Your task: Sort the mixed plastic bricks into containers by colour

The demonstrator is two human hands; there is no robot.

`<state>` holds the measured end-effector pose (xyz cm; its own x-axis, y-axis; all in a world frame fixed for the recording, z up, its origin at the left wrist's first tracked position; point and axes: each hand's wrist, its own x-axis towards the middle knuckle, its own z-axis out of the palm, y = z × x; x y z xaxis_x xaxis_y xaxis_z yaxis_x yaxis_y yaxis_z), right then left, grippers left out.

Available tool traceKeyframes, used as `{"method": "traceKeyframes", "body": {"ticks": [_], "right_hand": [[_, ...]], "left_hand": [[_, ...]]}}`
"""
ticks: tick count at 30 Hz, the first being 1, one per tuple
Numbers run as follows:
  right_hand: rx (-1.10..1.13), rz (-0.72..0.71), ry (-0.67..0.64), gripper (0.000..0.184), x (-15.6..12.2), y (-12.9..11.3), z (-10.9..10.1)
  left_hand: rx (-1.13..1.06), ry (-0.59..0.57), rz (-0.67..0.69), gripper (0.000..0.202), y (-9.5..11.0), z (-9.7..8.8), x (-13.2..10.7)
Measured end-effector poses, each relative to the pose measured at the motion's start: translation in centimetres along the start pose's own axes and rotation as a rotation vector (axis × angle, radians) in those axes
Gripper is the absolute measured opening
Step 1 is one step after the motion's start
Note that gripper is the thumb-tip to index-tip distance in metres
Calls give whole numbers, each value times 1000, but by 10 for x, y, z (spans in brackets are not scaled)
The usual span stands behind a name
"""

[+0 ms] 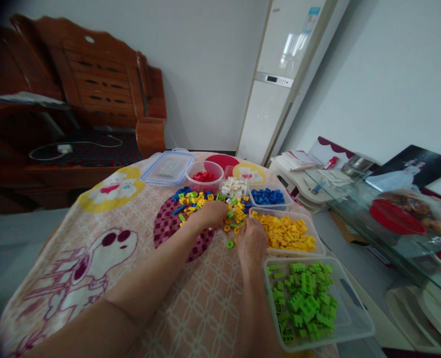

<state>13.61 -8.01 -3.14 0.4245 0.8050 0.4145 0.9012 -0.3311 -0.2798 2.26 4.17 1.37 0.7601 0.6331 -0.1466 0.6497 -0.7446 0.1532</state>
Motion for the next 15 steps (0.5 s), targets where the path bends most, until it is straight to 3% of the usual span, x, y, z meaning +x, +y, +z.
{"method": "traceKeyframes", "body": {"ticks": [7,15], "right_hand": [[-3,18,-28,25,1,-2,-2],[-8,23,-36,25,1,-5,-6]], "left_hand": [[-43,-26,48,23,8,-4,-4],[-357,147,60,21,-15,-1,5]]}}
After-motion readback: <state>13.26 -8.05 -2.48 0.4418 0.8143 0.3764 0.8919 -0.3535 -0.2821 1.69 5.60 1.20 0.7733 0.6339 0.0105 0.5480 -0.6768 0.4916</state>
